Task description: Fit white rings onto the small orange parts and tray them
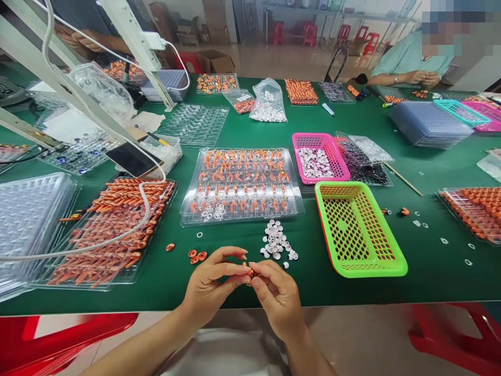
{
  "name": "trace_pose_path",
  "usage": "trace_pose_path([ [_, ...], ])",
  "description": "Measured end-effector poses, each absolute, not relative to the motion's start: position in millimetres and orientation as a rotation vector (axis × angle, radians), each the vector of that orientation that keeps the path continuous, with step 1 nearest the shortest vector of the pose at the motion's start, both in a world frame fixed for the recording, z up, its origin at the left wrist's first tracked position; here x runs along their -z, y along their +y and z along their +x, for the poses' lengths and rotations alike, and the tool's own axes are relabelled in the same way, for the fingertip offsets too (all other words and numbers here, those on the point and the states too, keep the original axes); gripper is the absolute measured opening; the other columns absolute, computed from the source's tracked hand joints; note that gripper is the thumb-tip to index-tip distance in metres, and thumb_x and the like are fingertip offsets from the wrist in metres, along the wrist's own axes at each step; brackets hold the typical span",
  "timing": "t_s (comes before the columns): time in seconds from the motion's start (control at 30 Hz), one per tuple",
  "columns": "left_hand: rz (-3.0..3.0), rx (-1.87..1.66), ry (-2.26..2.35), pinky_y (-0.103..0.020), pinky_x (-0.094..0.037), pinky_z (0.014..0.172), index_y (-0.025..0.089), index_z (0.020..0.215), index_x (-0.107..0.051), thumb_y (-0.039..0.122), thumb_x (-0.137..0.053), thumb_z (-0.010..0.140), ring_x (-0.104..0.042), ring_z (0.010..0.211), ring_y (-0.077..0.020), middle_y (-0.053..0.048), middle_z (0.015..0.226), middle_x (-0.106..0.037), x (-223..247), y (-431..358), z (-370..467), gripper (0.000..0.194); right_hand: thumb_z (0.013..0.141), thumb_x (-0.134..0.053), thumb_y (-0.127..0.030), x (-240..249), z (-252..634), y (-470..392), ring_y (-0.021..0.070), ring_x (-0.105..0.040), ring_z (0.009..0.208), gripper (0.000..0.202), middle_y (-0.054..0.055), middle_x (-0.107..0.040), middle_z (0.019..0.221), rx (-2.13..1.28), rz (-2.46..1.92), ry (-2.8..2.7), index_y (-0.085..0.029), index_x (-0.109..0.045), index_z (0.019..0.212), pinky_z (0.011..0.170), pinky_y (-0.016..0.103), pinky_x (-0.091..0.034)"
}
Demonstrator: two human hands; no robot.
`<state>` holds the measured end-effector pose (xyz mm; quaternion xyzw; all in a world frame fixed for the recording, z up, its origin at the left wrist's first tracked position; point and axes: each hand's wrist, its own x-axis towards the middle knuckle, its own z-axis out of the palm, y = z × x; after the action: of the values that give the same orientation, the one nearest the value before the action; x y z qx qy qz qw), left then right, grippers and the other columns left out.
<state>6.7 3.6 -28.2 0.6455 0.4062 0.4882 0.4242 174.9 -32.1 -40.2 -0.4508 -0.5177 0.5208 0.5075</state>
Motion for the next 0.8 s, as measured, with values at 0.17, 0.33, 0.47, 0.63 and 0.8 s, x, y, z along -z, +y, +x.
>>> trace_pose_path([
  [0.17, 1.725, -1.226, 0.899, -0.024, -0.063, 0.068, 0.024, 0.093, -0.077, 0.010, -0.072, 0.080, -0.075, 0.079, -0.0167, -0.006, 0.086, -0.077, 27, 6, 5, 0.019, 0.091, -0.060, -0.025, 39, 174, -31, 0.0180, -0.065, 0.082, 0.020, 0.005, -0.066, 0.093, -1.327, -1.049, -1.168, -0.026, -0.072, 0.106, 0.072, 0.029, -0.057],
  [0.33, 1.864, -1.253, 0.860, -0.025, -0.062, 0.070, 0.023, 0.099, -0.074, 0.011, -0.071, 0.081, -0.075, 0.078, -0.0170, -0.007, 0.087, -0.078, 24, 7, 3, 0.022, 0.090, -0.061, -0.026, 41, 173, -33, 0.0167, -0.064, 0.076, 0.016, 0.004, -0.067, 0.090, -1.394, -1.022, -1.080, -0.024, -0.072, 0.102, 0.069, 0.029, -0.057],
  [0.47, 1.974, -1.247, 0.864, -0.021, -0.060, 0.066, 0.023, 0.099, -0.073, 0.011, -0.066, 0.085, -0.074, 0.075, -0.0141, -0.007, 0.090, -0.076, 22, 6, 2, 0.020, 0.090, -0.062, -0.026, 47, 173, -36, 0.0172, -0.066, 0.077, 0.018, 0.005, -0.069, 0.090, -1.444, -1.003, -1.017, -0.024, -0.071, 0.106, 0.071, 0.031, -0.058],
  [0.63, 2.011, -1.209, 0.864, -0.016, -0.058, 0.064, 0.020, 0.098, -0.071, 0.008, -0.064, 0.086, -0.073, 0.069, -0.0108, -0.006, 0.086, -0.072, 20, 4, 0, 0.018, 0.091, -0.062, -0.025, 51, 174, -38, 0.0170, -0.066, 0.077, 0.019, 0.004, -0.069, 0.088, -1.486, -0.974, -0.972, -0.025, -0.071, 0.108, 0.072, 0.030, -0.058],
  [0.8, 2.084, -1.169, 0.861, -0.019, -0.057, 0.064, 0.021, 0.100, -0.069, 0.011, -0.058, 0.090, -0.071, 0.070, -0.0120, -0.007, 0.086, -0.071, 16, 5, -2, 0.018, 0.091, -0.062, -0.023, 49, 175, -37, 0.0165, -0.066, 0.080, 0.019, 0.004, -0.068, 0.090, -1.500, -0.960, -0.971, -0.026, -0.071, 0.107, 0.072, 0.029, -0.057],
])
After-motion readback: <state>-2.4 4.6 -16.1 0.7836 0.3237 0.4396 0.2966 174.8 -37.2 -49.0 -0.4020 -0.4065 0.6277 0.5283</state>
